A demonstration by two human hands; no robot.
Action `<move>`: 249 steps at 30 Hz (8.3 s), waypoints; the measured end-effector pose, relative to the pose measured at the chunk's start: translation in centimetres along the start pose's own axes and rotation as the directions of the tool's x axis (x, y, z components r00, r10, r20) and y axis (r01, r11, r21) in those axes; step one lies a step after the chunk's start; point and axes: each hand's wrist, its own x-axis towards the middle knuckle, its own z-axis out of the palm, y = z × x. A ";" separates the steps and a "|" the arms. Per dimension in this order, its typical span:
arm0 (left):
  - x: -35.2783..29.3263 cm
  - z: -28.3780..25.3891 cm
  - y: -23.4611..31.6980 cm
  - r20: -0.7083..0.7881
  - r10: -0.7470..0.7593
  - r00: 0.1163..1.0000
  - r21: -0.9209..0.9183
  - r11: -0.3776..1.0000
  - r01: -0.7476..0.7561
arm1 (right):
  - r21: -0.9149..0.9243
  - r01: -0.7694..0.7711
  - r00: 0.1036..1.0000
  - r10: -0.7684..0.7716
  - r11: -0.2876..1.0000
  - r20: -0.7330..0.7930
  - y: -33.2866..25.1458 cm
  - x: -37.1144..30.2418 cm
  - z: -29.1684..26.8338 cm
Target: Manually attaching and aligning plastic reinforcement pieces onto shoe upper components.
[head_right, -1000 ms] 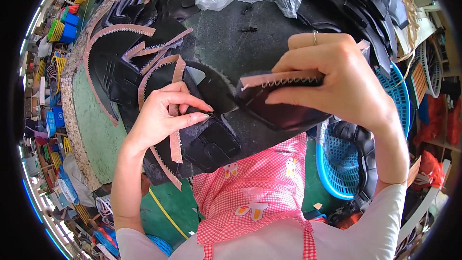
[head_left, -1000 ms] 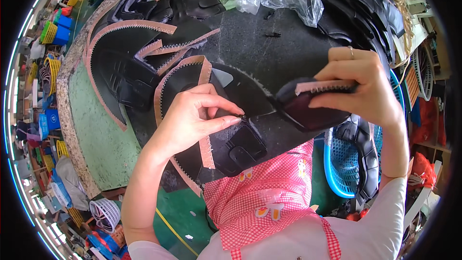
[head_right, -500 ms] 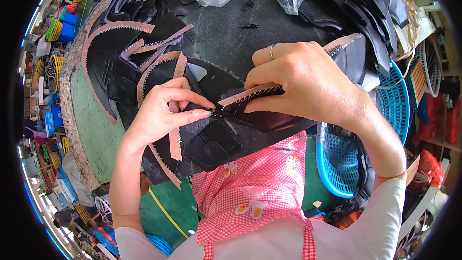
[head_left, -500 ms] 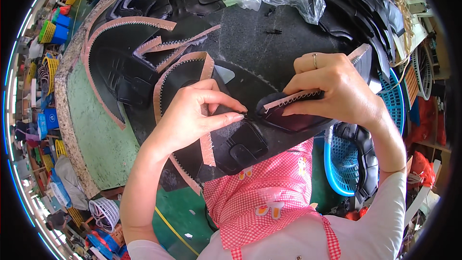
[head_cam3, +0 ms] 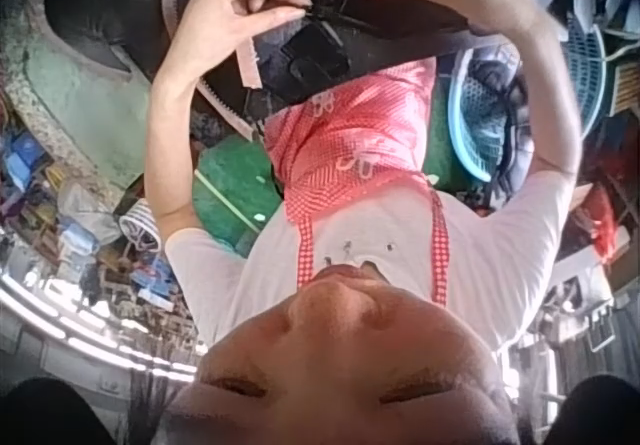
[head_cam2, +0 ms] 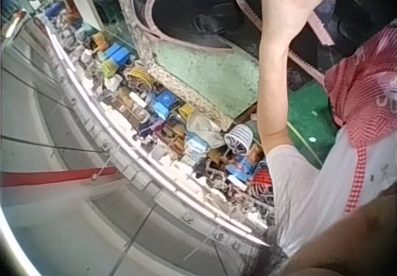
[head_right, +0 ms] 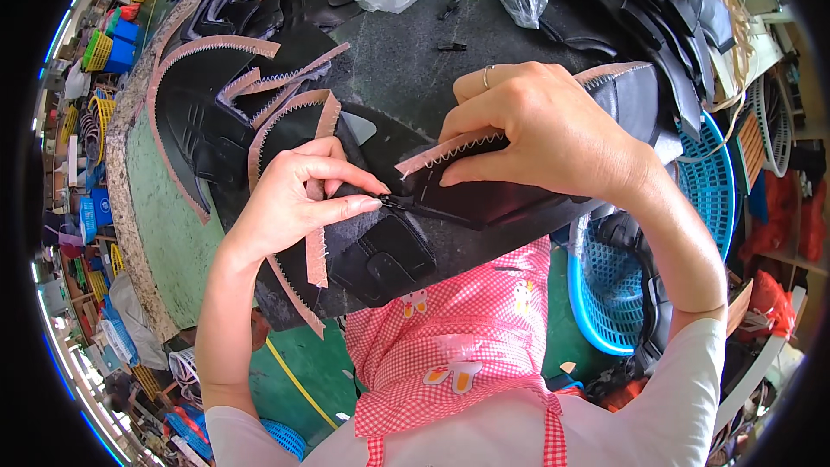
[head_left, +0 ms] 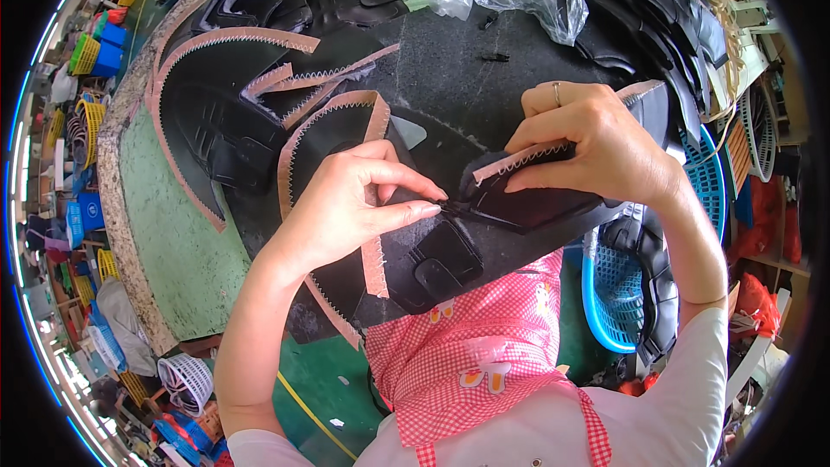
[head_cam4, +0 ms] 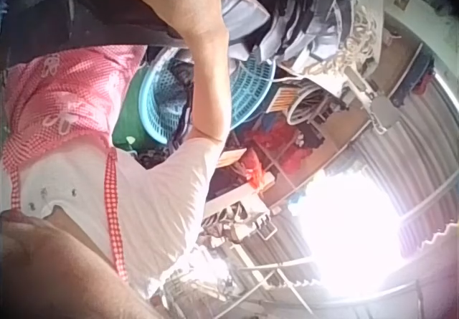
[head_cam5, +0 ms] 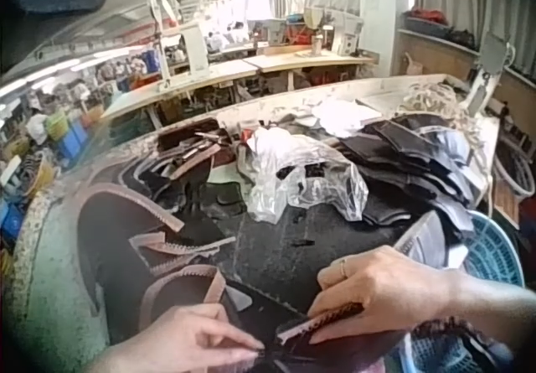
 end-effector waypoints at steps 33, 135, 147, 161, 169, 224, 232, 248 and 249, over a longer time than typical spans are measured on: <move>0.4 0.1 -0.5 0.041 0.046 0.998 0.037 0.998 -0.048 | 0.064 -0.068 0.997 0.065 0.996 0.049 1.1 0.5 0.2; 1.0 1.9 -1.1 -0.238 0.179 0.955 0.400 0.914 -0.072 | -0.183 -0.096 0.910 0.011 0.978 -0.414 -2.2 -5.9 6.4; 0.8 1.2 0.1 -0.152 0.088 0.984 0.313 0.949 -0.036 | 0.062 0.010 0.973 0.005 0.998 -0.232 -3.9 -4.8 9.2; 0.2 1.0 -1.1 -0.194 0.171 0.966 0.058 0.985 -0.163 | 0.102 0.099 0.984 -0.082 0.990 -0.159 -2.8 -5.0 9.2; -5.9 5.1 -1.4 -0.032 0.536 0.843 0.674 0.635 -0.378 | 0.103 0.082 0.986 -0.066 0.991 -0.155 -2.8 -4.6 8.8; -2.1 -8.9 -6.5 -0.331 0.388 0.860 0.848 0.522 0.091 | 0.301 -0.664 0.416 0.673 0.684 -0.611 6.0 -23.8 0.2; -4.0 -0.7 -1.2 -0.384 0.443 0.810 0.728 0.685 -0.030 | -0.086 -0.157 0.801 0.076 0.984 -0.594 6.6 0.4 5.1; 1.2 -2.1 -0.9 -0.116 0.269 0.956 0.638 0.758 -0.136 | 0.125 -0.395 0.912 0.405 0.910 -0.067 -2.0 4.6 7.5; 1.4 -2.3 -1.3 -0.077 0.307 0.949 0.600 0.774 -0.201 | 0.147 -0.311 0.933 0.331 0.939 -0.141 -2.3 4.5 7.4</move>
